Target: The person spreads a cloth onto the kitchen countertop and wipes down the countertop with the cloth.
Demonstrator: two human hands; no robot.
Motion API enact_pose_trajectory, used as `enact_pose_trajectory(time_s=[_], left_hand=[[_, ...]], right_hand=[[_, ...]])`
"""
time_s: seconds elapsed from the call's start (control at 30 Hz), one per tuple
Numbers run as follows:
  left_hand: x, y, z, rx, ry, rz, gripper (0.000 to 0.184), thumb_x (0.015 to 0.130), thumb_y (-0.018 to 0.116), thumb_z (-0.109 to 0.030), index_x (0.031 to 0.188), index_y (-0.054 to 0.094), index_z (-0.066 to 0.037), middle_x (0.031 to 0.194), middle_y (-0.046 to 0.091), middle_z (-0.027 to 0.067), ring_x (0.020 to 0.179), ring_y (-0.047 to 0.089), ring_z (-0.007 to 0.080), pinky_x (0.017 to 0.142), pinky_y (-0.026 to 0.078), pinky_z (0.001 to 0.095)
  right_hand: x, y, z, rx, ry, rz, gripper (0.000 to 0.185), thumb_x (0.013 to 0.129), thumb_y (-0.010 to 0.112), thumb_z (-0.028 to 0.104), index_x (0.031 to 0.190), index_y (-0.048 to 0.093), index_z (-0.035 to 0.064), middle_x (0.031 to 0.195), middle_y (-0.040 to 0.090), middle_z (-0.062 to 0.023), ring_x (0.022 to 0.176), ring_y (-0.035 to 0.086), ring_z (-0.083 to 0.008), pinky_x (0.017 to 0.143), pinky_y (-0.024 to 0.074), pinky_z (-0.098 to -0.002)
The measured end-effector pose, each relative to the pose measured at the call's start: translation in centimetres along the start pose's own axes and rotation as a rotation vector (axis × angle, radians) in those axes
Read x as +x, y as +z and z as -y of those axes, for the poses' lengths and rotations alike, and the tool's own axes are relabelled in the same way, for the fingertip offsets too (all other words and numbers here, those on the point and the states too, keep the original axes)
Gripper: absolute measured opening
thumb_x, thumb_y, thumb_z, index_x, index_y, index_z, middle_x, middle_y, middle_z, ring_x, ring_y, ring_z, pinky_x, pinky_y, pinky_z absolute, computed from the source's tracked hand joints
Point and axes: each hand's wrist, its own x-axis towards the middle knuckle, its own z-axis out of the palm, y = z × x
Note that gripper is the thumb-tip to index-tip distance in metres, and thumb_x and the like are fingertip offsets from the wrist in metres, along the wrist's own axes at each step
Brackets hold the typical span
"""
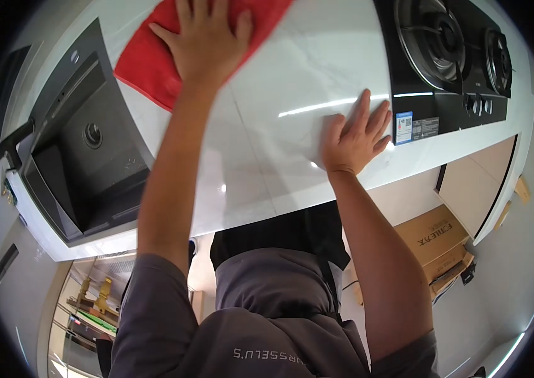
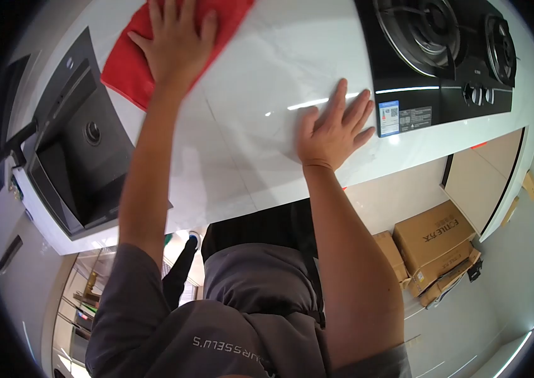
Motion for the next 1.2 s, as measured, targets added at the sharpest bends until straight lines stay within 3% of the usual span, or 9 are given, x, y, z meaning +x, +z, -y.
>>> enact_pose_trajectory(time_s=[0.1, 0.33, 0.7, 0.83, 0.87, 0.97, 1.03, 1.13, 1.2], left_hand=[[-4.8, 0.1, -0.6, -0.173, 0.019, -0.072, 0.061, 0.09, 0.054, -0.046, 0.146, 0.042, -0.025, 0.155, 0.033, 0.0103, 0.143, 0.027, 0.0387, 0.1, 0.018, 0.0791], [-10.9, -2.5, -1.2, -0.25, -0.017, 0.049, 0.062, 0.089, 0.056, -0.047, 0.144, 0.045, -0.022, 0.151, 0.039, 0.0121, 0.14, 0.032, 0.0384, 0.101, 0.019, 0.0776], [-11.5, -3.3, 0.0, -0.462, -0.054, 0.07, 0.058, 0.087, 0.062, -0.043, 0.139, 0.052, -0.019, 0.151, 0.04, 0.0106, 0.142, 0.033, 0.0333, 0.106, 0.014, 0.074], [-12.0, -4.0, 1.1, -0.634, -0.059, 0.029, 0.04, 0.087, 0.064, -0.026, 0.125, 0.063, -0.014, 0.148, 0.044, 0.0115, 0.141, 0.035, 0.0334, 0.11, 0.015, 0.0678], [-12.4, -4.3, 1.7, -0.757, -0.069, 0.004, 0.035, 0.087, 0.064, -0.016, 0.121, 0.065, -0.011, 0.147, 0.045, 0.0126, 0.139, 0.037, 0.034, 0.112, 0.017, 0.0636], [-14.7, -4.8, 2.9, -0.775, -0.16, -0.129, 0.035, 0.086, 0.063, -0.011, 0.121, 0.065, -0.009, 0.146, 0.046, 0.0141, 0.137, 0.04, 0.0348, 0.112, 0.019, 0.0618], [-16.9, -6.4, 2.9, -0.447, -0.306, -0.092, 0.042, 0.088, 0.062, -0.018, 0.129, 0.06, -0.009, 0.149, 0.042, 0.0155, 0.139, 0.036, 0.0368, 0.112, 0.02, 0.0609], [-19.3, -6.2, 0.2, -0.284, -0.542, -0.077, 0.054, 0.088, 0.061, -0.028, 0.139, 0.052, -0.012, 0.153, 0.036, 0.0156, 0.141, 0.031, 0.039, 0.112, 0.02, 0.0618], [-19.5, -6.1, -0.8, -0.239, -0.573, -0.096, 0.058, 0.088, 0.06, -0.032, 0.141, 0.049, -0.013, 0.154, 0.033, 0.0154, 0.142, 0.028, 0.0396, 0.112, 0.02, 0.0617]], right_hand=[[0.0, 0.2, 0.0, -0.009, 0.005, -0.006, 0.069, 0.086, 0.045, 0.039, 0.152, 0.032, 0.0253, 0.158, 0.021, -0.0202, 0.147, 0.018, -0.0388, 0.112, 0.0128, -0.0657], [-0.1, 0.4, -0.3, -0.024, -0.011, -0.017, 0.068, 0.087, 0.044, 0.04, 0.153, 0.029, 0.0277, 0.159, 0.02, -0.017, 0.147, 0.018, -0.0371, 0.112, 0.0136, -0.0653], [-0.1, 0.3, -0.2, -0.066, -0.016, 0.005, 0.063, 0.092, 0.036, 0.033, 0.154, 0.028, 0.0229, 0.16, 0.018, -0.0158, 0.148, 0.016, -0.0349, 0.113, 0.0135, -0.0628], [-0.1, 0.2, -0.4, -0.107, -0.052, 0.023, 0.062, 0.094, 0.032, 0.036, 0.154, 0.026, 0.0205, 0.16, 0.017, -0.0173, 0.148, 0.014, -0.0359, 0.113, 0.0126, -0.062], [-0.1, 0.2, -0.4, -0.1, -0.064, 0.032, 0.063, 0.095, 0.031, 0.037, 0.155, 0.024, 0.0191, 0.16, 0.015, -0.0194, 0.148, 0.013, -0.0359, 0.113, 0.0118, -0.0612], [-0.1, 0.1, 0.1, -0.129, -0.034, 0.04, 0.062, 0.096, 0.031, 0.036, 0.154, 0.025, 0.0185, 0.16, 0.015, -0.021, 0.149, 0.013, -0.0359, 0.114, 0.0105, -0.0604], [-0.1, 0.3, 0.3, -0.106, -0.09, 0.005, 0.061, 0.096, 0.032, 0.035, 0.154, 0.025, 0.0184, 0.159, 0.015, -0.0224, 0.148, 0.014, -0.0365, 0.113, 0.012, -0.0612], [-0.3, 0.2, 0.4, -0.109, -0.021, 0.016, 0.064, 0.094, 0.036, 0.037, 0.154, 0.025, 0.0178, 0.159, 0.016, -0.0239, 0.147, 0.016, -0.039, 0.111, 0.0155, -0.0657], [-0.6, -0.1, 0.4, -0.058, -0.031, 0.01, 0.065, 0.093, 0.038, 0.037, 0.154, 0.025, 0.0173, 0.159, 0.016, -0.0243, 0.147, 0.016, -0.0397, 0.11, 0.0151, -0.0669]])
